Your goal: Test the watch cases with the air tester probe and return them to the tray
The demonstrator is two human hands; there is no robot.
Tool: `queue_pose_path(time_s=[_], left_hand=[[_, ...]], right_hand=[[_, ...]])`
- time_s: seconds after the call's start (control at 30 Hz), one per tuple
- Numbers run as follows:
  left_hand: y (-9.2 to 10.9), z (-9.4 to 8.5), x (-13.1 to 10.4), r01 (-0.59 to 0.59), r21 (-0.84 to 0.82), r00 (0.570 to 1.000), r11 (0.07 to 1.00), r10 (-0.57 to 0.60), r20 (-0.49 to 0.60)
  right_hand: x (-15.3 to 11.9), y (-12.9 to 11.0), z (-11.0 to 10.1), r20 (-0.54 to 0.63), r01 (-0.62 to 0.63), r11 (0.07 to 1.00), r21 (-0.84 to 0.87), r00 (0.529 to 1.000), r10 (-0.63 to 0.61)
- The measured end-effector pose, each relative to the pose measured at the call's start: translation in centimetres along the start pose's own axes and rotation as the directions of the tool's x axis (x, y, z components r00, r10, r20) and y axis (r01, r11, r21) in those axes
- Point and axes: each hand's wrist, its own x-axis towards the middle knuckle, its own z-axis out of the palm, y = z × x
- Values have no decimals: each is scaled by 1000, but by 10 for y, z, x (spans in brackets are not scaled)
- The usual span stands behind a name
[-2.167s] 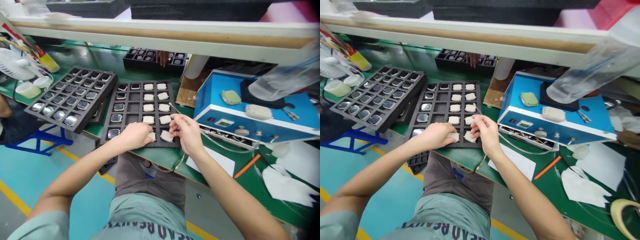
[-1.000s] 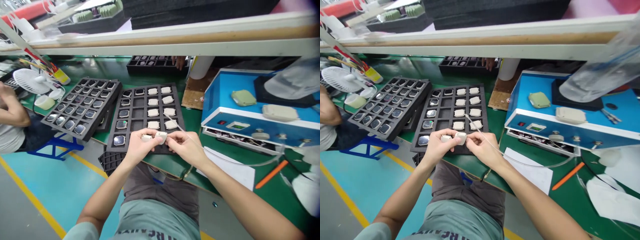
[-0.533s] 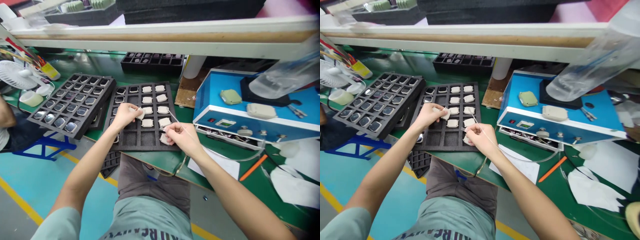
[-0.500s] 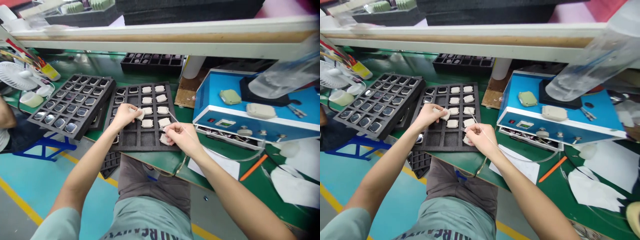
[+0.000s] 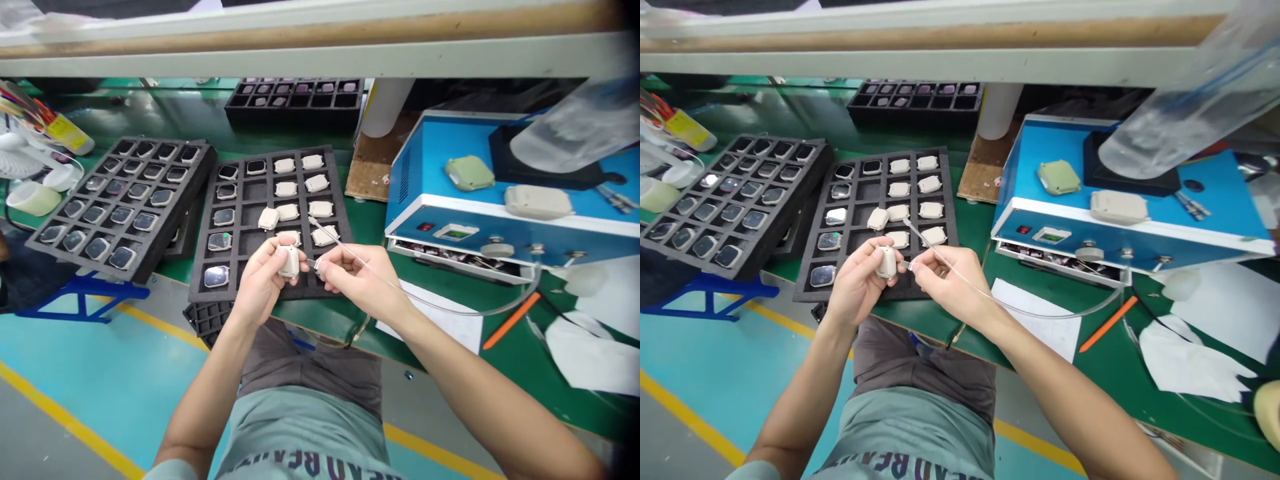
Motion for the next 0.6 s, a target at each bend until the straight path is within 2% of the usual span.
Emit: queue_pose_path(time_s=[0.1,0.2,0.4,0.5,0.6], left_hand=[[0,-5,1,-53,3,997,999,53,-62],[-1,-9,2,-113,43,987,993,117,-109],[-8,-14,4,-164,58,980,985,169,-101],[-11,-18,1,-182,25,978,983,184,-103],[-12,-19,-2,-182,8,979,983,182,-98]], right_hand=[[7,5,-6,-26,-61,994,-87,998,59],[16,7,-12,-20,-113,961,-254,994,112],[37,-5,-12,139,30,794,-607,988,69],[42,-7,-11,170,70,763,-643,984,54],[36,-6,-6,116,136,822,-552,990,-86]])
